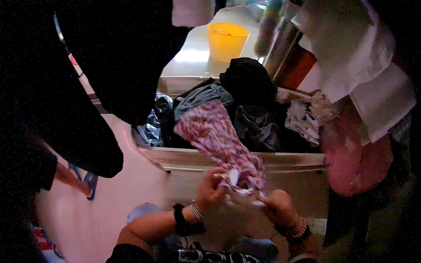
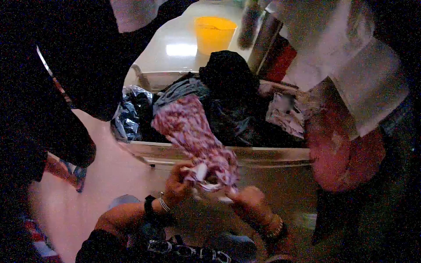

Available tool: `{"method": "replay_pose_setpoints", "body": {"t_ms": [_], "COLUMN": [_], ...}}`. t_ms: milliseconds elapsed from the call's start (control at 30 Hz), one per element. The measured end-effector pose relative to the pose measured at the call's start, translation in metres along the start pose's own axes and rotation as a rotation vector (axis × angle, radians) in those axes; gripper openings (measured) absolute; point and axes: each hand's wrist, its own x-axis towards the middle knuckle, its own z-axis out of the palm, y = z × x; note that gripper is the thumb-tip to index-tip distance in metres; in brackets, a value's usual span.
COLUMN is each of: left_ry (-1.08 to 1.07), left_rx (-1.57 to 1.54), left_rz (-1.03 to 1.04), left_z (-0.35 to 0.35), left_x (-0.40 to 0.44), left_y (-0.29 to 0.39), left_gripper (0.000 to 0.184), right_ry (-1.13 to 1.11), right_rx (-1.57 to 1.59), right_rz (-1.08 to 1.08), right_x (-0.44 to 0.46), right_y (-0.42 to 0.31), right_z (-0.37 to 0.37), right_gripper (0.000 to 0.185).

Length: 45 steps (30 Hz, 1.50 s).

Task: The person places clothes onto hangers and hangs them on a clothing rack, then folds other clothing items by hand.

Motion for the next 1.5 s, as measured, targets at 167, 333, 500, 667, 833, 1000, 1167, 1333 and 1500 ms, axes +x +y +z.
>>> {"method": "replay_pose_setpoints", "body": {"t_ms": [167, 333, 500, 667, 833, 1000, 1167, 1333, 1500], "left_ry": [-0.296, -0.272, -0.389, -0.443, -0.144, -0.005, -0.13, -0.144, -0.089], "left_rx": [-0.273, -0.441, -0.187, -0.507, -0.266, -0.023, 0.774, 0.676, 0.394], "left_rz": [-0.309, -0.566, -0.389, -0.413, -0.374, -0.105, 0.294, 0.297, 0.235], "left_z": [0.018, 0.028, 0.029, 0.032, 0.039, 0.027, -0.01, -0.004, 0.015], "left_x": [-0.025, -0.022, -0.015, -0.013, 0.004, 0.035, 0.056, 0.049, 0.056], "left_y": [0.0, 0.005, 0.048, 0.086, 0.106, 0.118, 0.106, 0.116, 0.11], "left_gripper": [0.023, 0.021, 0.033, 0.032, 0.03, 0.031, 0.032, 0.031, 0.03], "right_ry": [-0.254, -0.06, 0.234, 0.468, 0.593, 0.601, 0.825, 0.098, 0.494], "right_rx": [0.402, 0.446, 0.42, 0.391, 0.381, 0.633, 0.868, 0.428, 1.059], "right_rz": [0.034, 0.271, 0.455, 0.57, 0.631, 0.655, 0.551, 0.8, 0.736], "right_x": [-0.071, -0.105, -0.145, -0.192, -0.199, -0.209, -0.221, -0.199, -0.179], "right_y": [0.006, 0.022, 0.029, 0.026, 0.021, 0.044, 0.061, 0.076, 0.062], "right_z": [-0.03, -0.044, -0.066, -0.086, -0.096, -0.105, -0.117, -0.108, -0.128], "right_gripper": [0.02, 0.017, 0.015, 0.013, 0.012, 0.022, 0.025, 0.021, 0.022]}}
